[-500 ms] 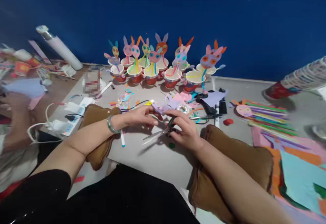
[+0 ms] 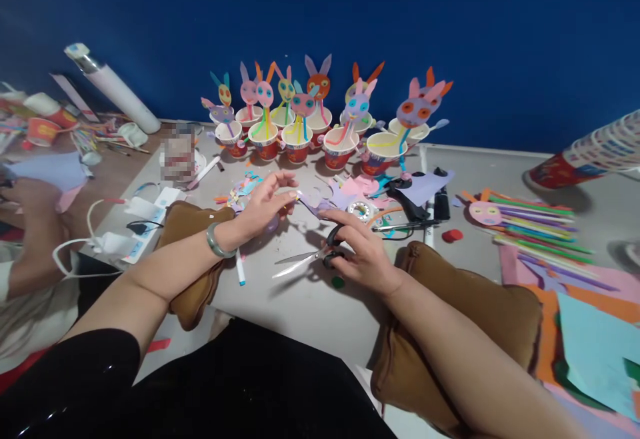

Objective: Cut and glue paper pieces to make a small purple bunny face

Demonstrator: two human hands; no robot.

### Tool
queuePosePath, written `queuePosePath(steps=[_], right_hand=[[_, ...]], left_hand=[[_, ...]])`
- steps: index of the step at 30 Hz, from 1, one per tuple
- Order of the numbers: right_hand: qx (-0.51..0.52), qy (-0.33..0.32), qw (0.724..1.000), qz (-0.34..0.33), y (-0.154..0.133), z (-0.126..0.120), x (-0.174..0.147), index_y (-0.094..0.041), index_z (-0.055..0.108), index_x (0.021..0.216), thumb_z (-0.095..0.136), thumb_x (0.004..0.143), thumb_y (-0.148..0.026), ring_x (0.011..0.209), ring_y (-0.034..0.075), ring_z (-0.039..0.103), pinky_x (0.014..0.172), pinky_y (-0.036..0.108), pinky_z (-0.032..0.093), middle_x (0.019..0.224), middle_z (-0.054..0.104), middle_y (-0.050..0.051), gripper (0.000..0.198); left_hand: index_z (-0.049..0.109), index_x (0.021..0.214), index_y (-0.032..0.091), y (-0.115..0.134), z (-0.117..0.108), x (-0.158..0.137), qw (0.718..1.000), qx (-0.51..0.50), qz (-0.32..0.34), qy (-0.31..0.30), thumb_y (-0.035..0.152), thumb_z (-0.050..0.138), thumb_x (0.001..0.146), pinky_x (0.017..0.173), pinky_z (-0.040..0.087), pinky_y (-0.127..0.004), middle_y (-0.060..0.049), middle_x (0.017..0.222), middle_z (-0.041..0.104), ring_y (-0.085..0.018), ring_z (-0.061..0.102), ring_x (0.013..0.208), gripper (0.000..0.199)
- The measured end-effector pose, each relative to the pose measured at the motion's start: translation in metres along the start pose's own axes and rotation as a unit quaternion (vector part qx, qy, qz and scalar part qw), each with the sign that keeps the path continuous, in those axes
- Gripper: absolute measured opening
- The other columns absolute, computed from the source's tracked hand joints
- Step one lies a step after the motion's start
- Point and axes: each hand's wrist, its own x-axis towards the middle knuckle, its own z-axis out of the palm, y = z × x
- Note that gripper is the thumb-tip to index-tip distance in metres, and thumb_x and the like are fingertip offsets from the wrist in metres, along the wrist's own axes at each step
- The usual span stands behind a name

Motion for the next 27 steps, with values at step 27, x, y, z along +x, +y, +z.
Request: queuePosePath(steps=[27], right_hand=[[-0.005, 0.005, 1.000, 0.001, 0.003, -0.005, 0.001, -0.025, 0.053, 0.088, 0.062, 0.072, -0.005, 0.125, 0.029, 0.066, 0.097, 0.045, 0.057, 0.137, 0.067, 0.013, 0.027]], left_hand=[[0.061, 0.089, 0.013, -0.008, 0.038, 0.010, 0.982, -0.020, -0.113, -0.148, 0.031, 0.076, 0.076, 0.051, 0.038, -0.020, 0.003, 0.066, 0.060, -0.006, 0.055, 0.054, 0.027]])
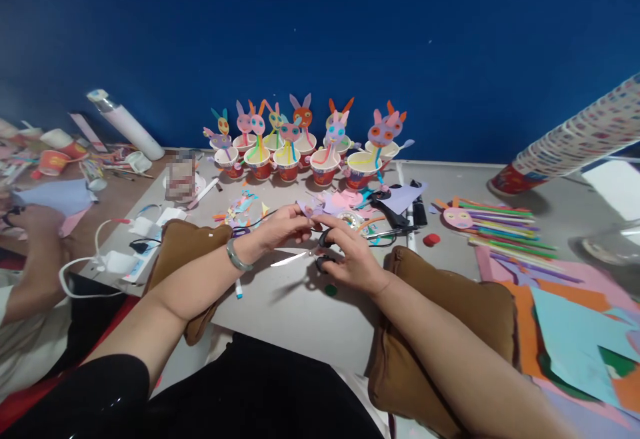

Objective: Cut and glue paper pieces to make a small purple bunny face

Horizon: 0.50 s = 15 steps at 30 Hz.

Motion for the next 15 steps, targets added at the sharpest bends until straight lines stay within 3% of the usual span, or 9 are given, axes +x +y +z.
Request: queuePosePath(steps=[5, 8, 12, 15], right_hand=[[0.005, -0.005, 1.000, 0.004, 0.0000, -0.0004, 0.0007, -0.025, 0.052, 0.087, 0.063, 0.074, -0.007, 0.125, 0.028, 0.065, 0.097, 0.044, 0.057, 0.139, 0.066, 0.014, 0.025], [0.006, 0.003, 1.000, 0.027, -0.0007, -0.0012, 0.0011, -0.026, 0.049, 0.086, 0.068, 0.077, -0.012, 0.122, 0.029, 0.066, 0.094, 0.045, 0.057, 0.136, 0.067, 0.015, 0.024], [0.014, 0.049, 0.992, 0.119, 0.0016, -0.0020, 0.0003, -0.025, 0.048, 0.082, 0.076, 0.080, -0.026, 0.112, 0.030, 0.067, 0.089, 0.045, 0.056, 0.126, 0.069, 0.015, 0.028], [0.038, 0.063, 0.979, 0.188, 0.0045, -0.0028, 0.0006, -0.025, 0.052, 0.079, 0.079, 0.081, -0.040, 0.098, 0.028, 0.067, 0.083, 0.043, 0.055, 0.105, 0.070, 0.011, 0.031]], left_hand=[[0.061, 0.091, 0.013, -0.0008, -0.0038, -0.0012, 1.000, 0.001, 0.019, -0.011, 0.043, 0.081, 0.072, 0.051, 0.040, -0.020, -0.001, 0.078, 0.068, -0.006, 0.058, 0.056, 0.040], [0.060, 0.086, 0.014, 0.0014, -0.0035, -0.0025, 1.000, -0.010, 0.024, 0.010, 0.047, 0.081, 0.072, 0.052, 0.041, -0.021, 0.000, 0.075, 0.067, -0.005, 0.055, 0.053, 0.041], [0.060, 0.083, 0.015, 0.0040, -0.0048, -0.0013, 0.995, -0.037, 0.071, 0.052, 0.046, 0.080, 0.073, 0.050, 0.038, -0.020, 0.003, 0.065, 0.063, -0.005, 0.053, 0.052, 0.038], [0.059, 0.082, 0.016, 0.0051, -0.0062, 0.0000, 0.990, -0.057, 0.094, 0.082, 0.047, 0.080, 0.074, 0.051, 0.038, -0.021, 0.004, 0.059, 0.061, -0.007, 0.054, 0.052, 0.038]])
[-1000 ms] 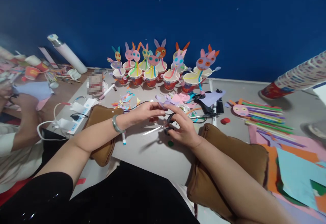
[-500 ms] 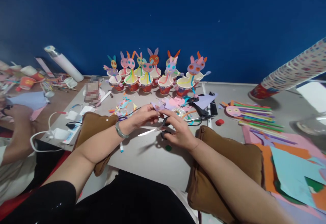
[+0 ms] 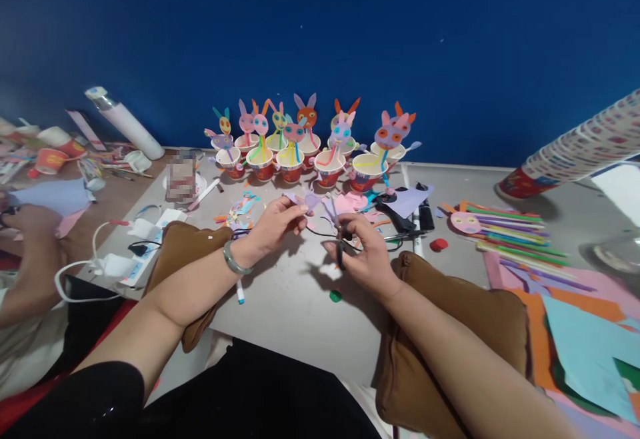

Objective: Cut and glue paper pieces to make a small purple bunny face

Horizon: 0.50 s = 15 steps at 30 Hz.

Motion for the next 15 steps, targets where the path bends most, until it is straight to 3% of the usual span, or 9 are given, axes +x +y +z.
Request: queuePosePath(steps=[5, 10, 15], right_hand=[[0.030, -0.059, 0.995, 0.079, -0.002, 0.000, 0.003, -0.024, 0.053, 0.073, 0.077, 0.081, -0.052, 0.072, 0.019, 0.057, 0.067, 0.034, 0.048, 0.076, 0.060, 0.002, 0.039], [0.027, -0.139, 0.980, 0.139, -0.004, 0.002, 0.002, -0.023, 0.053, 0.071, 0.075, 0.079, -0.060, 0.068, 0.016, 0.053, 0.064, 0.032, 0.046, 0.072, 0.059, 0.000, 0.044], [0.029, -0.166, 0.972, 0.162, -0.007, 0.004, 0.004, -0.021, 0.054, 0.070, 0.074, 0.078, -0.062, 0.065, 0.016, 0.052, 0.062, 0.031, 0.044, 0.070, 0.061, 0.000, 0.046]], left_hand=[[0.060, 0.083, 0.016, 0.002, 0.002, -0.001, 0.999, -0.028, 0.018, 0.038, 0.050, 0.083, 0.068, 0.053, 0.039, -0.022, 0.004, 0.059, 0.061, -0.007, 0.056, 0.053, 0.044], [0.060, 0.079, 0.016, 0.003, 0.008, -0.006, 0.997, -0.044, 0.036, 0.049, 0.052, 0.085, 0.065, 0.052, 0.039, -0.022, 0.004, 0.058, 0.060, -0.007, 0.055, 0.053, 0.046], [0.061, 0.079, 0.016, 0.002, 0.014, -0.011, 0.997, -0.057, 0.022, 0.052, 0.055, 0.086, 0.062, 0.051, 0.039, -0.022, 0.004, 0.059, 0.061, -0.007, 0.054, 0.052, 0.050]])
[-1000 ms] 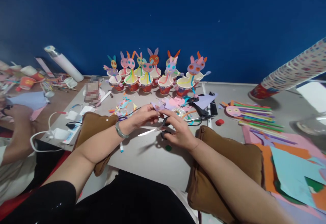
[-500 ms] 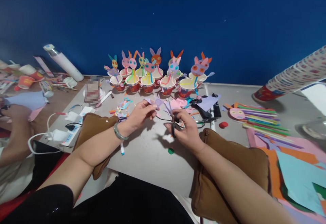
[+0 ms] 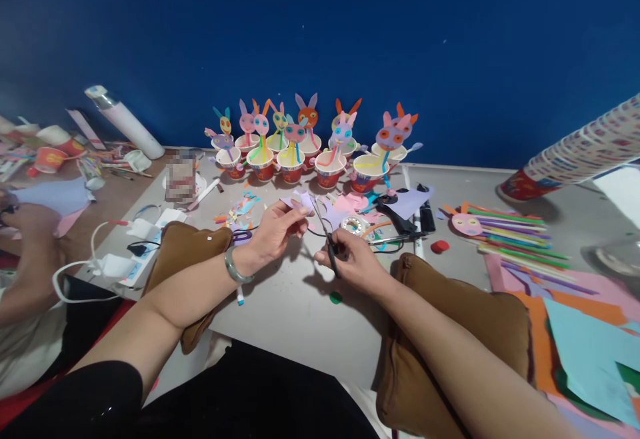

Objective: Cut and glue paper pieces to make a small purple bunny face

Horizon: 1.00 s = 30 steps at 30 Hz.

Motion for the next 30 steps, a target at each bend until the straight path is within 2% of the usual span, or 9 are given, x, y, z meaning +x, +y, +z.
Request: queuePosePath(steps=[2, 8, 18, 30], right_hand=[[0.008, -0.004, 1.000, 0.009, -0.001, 0.000, 0.000, -0.021, 0.055, 0.070, 0.073, 0.078, -0.063, 0.065, 0.015, 0.053, 0.061, 0.031, 0.044, 0.069, 0.060, 0.000, 0.046], [0.021, -0.022, 1.000, 0.000, -0.003, -0.002, -0.001, -0.022, 0.058, 0.073, 0.070, 0.080, -0.066, 0.065, 0.017, 0.054, 0.060, 0.033, 0.046, 0.070, 0.062, 0.002, 0.046], [0.042, -0.047, 0.998, 0.003, -0.010, -0.001, -0.001, -0.021, 0.056, 0.072, 0.064, 0.078, -0.078, 0.063, 0.016, 0.048, 0.058, 0.032, 0.043, 0.066, 0.055, 0.001, 0.058], [0.062, -0.055, 0.997, 0.002, -0.008, -0.002, -0.001, -0.021, 0.057, 0.073, 0.060, 0.078, -0.082, 0.063, 0.017, 0.049, 0.060, 0.031, 0.043, 0.067, 0.055, 0.001, 0.062]], left_hand=[[0.061, 0.078, 0.016, 0.000, 0.002, -0.002, 1.000, -0.006, 0.003, -0.004, 0.055, 0.086, 0.063, 0.050, 0.039, -0.022, 0.004, 0.059, 0.060, -0.007, 0.054, 0.052, 0.049], [0.057, 0.082, 0.018, 0.005, 0.003, -0.005, 0.999, -0.022, 0.030, 0.018, 0.053, 0.085, 0.066, 0.051, 0.042, -0.022, 0.001, 0.078, 0.068, -0.005, 0.054, 0.054, 0.048], [0.060, 0.081, 0.017, -0.018, 0.003, -0.009, 0.999, 0.005, -0.009, -0.038, 0.052, 0.081, 0.072, 0.054, 0.043, -0.022, 0.005, 0.058, 0.059, -0.007, 0.053, 0.052, 0.043], [0.060, 0.077, 0.017, -0.017, 0.007, -0.013, 0.999, 0.004, -0.032, -0.042, 0.058, 0.083, 0.066, 0.052, 0.041, -0.022, 0.006, 0.054, 0.056, -0.007, 0.052, 0.049, 0.048]])
